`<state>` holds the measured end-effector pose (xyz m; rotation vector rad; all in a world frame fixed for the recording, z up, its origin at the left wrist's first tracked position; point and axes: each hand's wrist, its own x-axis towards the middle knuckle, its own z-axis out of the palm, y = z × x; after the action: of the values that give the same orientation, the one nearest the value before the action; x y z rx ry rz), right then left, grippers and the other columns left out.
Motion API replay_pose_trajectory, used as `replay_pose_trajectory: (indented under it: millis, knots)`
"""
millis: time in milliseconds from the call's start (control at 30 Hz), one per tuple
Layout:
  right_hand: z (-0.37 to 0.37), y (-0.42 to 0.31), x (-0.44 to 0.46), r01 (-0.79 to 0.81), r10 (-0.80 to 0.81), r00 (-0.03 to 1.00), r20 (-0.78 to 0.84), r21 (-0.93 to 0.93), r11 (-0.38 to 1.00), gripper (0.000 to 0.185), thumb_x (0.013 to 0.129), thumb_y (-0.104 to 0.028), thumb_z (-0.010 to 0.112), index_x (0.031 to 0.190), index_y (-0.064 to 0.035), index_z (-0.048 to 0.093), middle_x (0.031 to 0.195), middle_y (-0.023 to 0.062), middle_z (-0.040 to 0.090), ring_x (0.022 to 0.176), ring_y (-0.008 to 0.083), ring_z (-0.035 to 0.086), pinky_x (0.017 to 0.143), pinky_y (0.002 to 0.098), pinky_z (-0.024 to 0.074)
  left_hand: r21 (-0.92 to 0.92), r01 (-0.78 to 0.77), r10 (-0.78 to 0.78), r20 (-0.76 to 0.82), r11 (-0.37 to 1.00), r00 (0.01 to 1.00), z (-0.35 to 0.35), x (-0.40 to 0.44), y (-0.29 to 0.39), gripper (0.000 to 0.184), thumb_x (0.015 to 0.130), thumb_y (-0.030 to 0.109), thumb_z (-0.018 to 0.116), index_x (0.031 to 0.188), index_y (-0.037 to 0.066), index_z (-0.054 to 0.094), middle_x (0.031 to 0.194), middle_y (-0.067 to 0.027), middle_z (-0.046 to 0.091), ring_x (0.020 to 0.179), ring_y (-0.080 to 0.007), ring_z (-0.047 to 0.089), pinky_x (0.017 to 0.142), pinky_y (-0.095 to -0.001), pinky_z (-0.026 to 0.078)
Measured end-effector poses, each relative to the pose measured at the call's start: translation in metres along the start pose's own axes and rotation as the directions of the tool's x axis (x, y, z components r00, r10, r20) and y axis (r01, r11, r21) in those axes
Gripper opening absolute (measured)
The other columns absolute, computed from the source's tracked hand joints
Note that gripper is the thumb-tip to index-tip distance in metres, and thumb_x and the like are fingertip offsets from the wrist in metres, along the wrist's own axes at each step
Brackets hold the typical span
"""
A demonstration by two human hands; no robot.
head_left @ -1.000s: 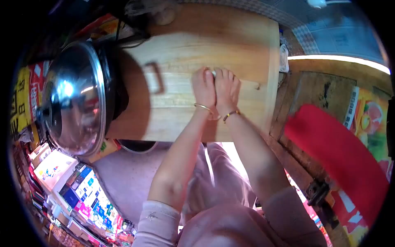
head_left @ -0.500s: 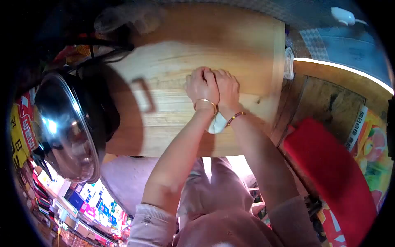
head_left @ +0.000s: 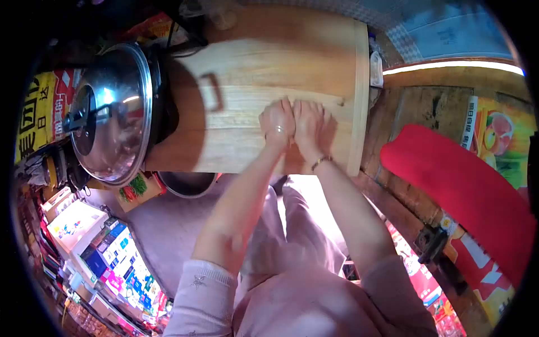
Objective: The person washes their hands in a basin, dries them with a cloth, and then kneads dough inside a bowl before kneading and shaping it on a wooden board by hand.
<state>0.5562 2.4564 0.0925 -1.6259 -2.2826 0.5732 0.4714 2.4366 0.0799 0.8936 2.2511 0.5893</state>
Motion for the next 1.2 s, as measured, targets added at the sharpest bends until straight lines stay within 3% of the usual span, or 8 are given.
replay_pose_trajectory:
  millis: [67, 133, 167, 300, 433, 900, 1067, 1200]
  knots:
    - [0.017, 0.014, -0.033, 0.021, -0.020, 0.999, 0.042, -0.045, 0.999, 0.018, 0.090, -0.021, 0.049, 0.098, -0.0118, 0.062, 0.101, 0.0098, 0.061, 0.103, 0.0278, 0.052, 0.094, 0.0396, 0.0349, -0.092, -0.141, 0.134, -0.078, 0.986, 0.988, 0.006, -0.027, -0.016, 0.036, 0.094, 0.031, 0.042, 0.095, 0.003, 0.065, 0.094, -0.0192, 0.065, 0.089, -0.0378, 0.060, 0.079, -0.0452, 0.046]
    - [0.009, 0.009, -0.046, 0.059, -0.055, 0.997, -0.059, 0.065, 0.996, 0.017, 0.088, -0.021, 0.052, 0.099, -0.0122, 0.061, 0.103, 0.0070, 0.060, 0.103, 0.0268, 0.051, 0.093, 0.0402, 0.0361, -0.128, -0.397, 0.336, -0.337, 0.909, 0.879, 0.014, -0.044, -0.028, 0.026, 0.094, 0.023, 0.047, 0.093, 0.005, 0.065, 0.091, -0.0140, 0.064, 0.088, -0.0342, 0.059, 0.077, -0.0419, 0.047]
    - [0.012, 0.009, -0.042, 0.123, -0.117, 0.987, -0.114, 0.048, 0.991, 0.016, 0.085, -0.019, 0.055, 0.099, -0.0125, 0.062, 0.104, 0.0044, 0.061, 0.102, 0.0251, 0.052, 0.093, 0.0395, 0.0361, -0.125, -0.397, 0.339, -0.333, 0.909, 0.880, 0.020, -0.037, -0.029, 0.026, 0.094, 0.023, 0.047, 0.093, 0.005, 0.065, 0.091, -0.0140, 0.064, 0.088, -0.0342, 0.059, 0.077, -0.0419, 0.047]
    - [0.033, 0.014, -0.005, -0.023, 0.016, 0.994, -0.108, -0.065, 0.998, 0.009, 0.084, -0.019, 0.058, 0.085, -0.0125, 0.063, 0.092, 0.0025, 0.062, 0.095, 0.0229, 0.054, 0.088, 0.0394, 0.0376, -0.168, -0.262, 0.185, -0.376, 0.950, 0.908, 0.033, 0.000, -0.028, 0.019, 0.093, 0.018, 0.048, 0.090, 0.007, 0.063, 0.086, -0.0107, 0.062, 0.085, -0.0315, 0.056, 0.076, -0.0418, 0.044]
    - [0.047, 0.016, 0.031, -0.078, 0.053, 0.980, -0.190, -0.129, 0.989, 0.013, 0.083, -0.020, 0.059, 0.074, -0.0111, 0.062, 0.080, 0.0027, 0.061, 0.089, 0.0227, 0.055, 0.082, 0.0387, 0.0386, 0.058, -0.270, 0.272, -0.366, 0.961, 0.890, 0.034, 0.043, -0.018, 0.017, 0.092, 0.019, 0.051, 0.086, 0.009, 0.063, 0.079, -0.0094, 0.061, 0.077, -0.0306, 0.055, 0.069, -0.0421, 0.042]
    - [0.041, 0.011, 0.102, -0.013, 0.013, 0.999, -0.030, 0.012, 1.000, 0.017, 0.085, -0.019, 0.056, 0.075, -0.0059, 0.061, 0.076, 0.0104, 0.059, 0.081, 0.0292, 0.056, 0.073, 0.0415, 0.0431, -0.093, -0.128, 0.102, -0.245, 0.987, 0.964, 0.022, 0.097, 0.013, 0.033, 0.094, 0.026, 0.045, 0.074, 0.006, 0.063, 0.076, -0.0153, 0.063, 0.074, -0.0337, 0.057, 0.071, -0.0432, 0.041]
    - [0.052, 0.018, 0.113, 0.114, -0.094, 0.983, -0.157, 0.125, 0.986, 0.023, 0.089, -0.022, 0.054, 0.076, -0.0048, 0.064, 0.077, 0.0127, 0.062, 0.081, 0.0324, 0.058, 0.076, 0.0445, 0.0439, -0.259, -0.116, 0.051, -0.245, 0.959, 0.968, 0.021, 0.107, 0.022, 0.038, 0.095, 0.029, 0.041, 0.077, 0.004, 0.064, 0.083, -0.0176, 0.064, 0.080, -0.0378, 0.059, 0.076, -0.0465, 0.044]
    - [0.033, 0.021, 0.103, 0.076, -0.068, 0.996, -0.065, 0.141, 0.987, 0.034, 0.094, -0.029, 0.045, 0.083, -0.0040, 0.064, 0.088, 0.0165, 0.063, 0.086, 0.0351, 0.058, 0.079, 0.0435, 0.0454, -0.119, -0.250, 0.211, -0.266, 0.961, 0.941, 0.018, 0.097, 0.016, 0.047, 0.096, 0.036, 0.035, 0.081, 0.003, 0.065, 0.088, -0.0183, 0.065, 0.082, -0.0399, 0.059, 0.078, -0.0476, 0.046]
